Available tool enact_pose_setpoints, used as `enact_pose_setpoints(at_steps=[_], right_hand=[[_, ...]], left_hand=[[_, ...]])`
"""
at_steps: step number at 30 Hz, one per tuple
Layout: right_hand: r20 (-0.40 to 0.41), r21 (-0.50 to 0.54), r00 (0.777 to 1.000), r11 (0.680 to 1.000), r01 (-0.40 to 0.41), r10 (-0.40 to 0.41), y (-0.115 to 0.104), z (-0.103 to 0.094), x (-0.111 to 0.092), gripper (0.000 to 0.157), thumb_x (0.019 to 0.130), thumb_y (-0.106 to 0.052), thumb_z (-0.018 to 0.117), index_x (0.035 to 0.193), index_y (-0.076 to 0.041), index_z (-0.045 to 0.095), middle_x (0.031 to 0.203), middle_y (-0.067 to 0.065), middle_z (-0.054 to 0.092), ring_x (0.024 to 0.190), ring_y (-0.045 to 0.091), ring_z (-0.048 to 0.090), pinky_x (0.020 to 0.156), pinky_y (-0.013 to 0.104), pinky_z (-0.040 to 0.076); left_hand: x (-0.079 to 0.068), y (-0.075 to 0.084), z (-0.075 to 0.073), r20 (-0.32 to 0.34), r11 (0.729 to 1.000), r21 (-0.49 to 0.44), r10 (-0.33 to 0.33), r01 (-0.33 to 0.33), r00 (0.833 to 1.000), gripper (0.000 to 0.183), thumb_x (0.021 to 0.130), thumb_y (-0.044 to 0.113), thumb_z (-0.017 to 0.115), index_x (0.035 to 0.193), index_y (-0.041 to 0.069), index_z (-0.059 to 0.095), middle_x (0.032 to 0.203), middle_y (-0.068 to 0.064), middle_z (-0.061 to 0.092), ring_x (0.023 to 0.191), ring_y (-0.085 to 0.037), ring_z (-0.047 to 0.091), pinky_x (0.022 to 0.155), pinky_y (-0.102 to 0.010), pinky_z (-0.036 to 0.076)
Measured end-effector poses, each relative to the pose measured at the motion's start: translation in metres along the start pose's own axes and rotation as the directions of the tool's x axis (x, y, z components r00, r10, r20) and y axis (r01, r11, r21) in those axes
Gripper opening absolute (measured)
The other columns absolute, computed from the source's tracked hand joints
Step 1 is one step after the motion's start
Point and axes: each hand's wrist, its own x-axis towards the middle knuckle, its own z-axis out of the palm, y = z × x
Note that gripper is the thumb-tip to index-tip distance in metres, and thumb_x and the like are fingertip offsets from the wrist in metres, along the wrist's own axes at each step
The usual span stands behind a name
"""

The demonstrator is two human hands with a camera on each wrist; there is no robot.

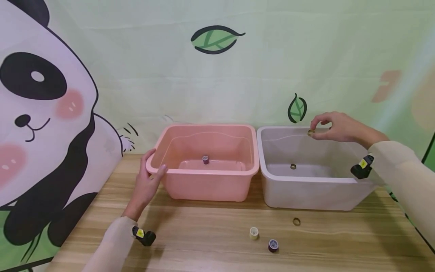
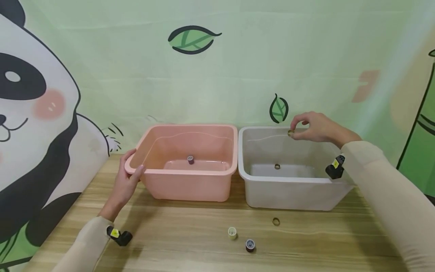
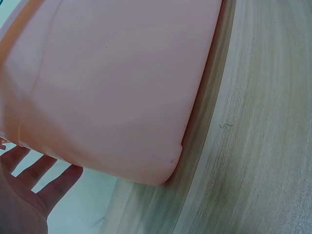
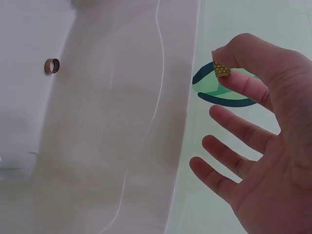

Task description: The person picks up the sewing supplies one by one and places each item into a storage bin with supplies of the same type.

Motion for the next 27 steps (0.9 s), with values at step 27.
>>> enact_pose_setpoints(at_steps=[27], right_hand=[[0.010,0.006,0.999,0.999,0.048,-0.048,0.006,-0.004,-0.008,0.076,0.089,-0.037,0.081,0.151,-0.012,0.045,0.160,0.020,0.035,0.136,0.053,0.038,0.105,0.073,0.036]], left_hand=[[-0.002,0.002,0.000,0.002,1.000,0.001,-0.004,0.004,1.000,0.076,0.101,0.049,0.060,0.161,0.032,0.017,0.161,-0.009,0.036,0.140,-0.031,0.045,0.110,-0.053,0.044]])
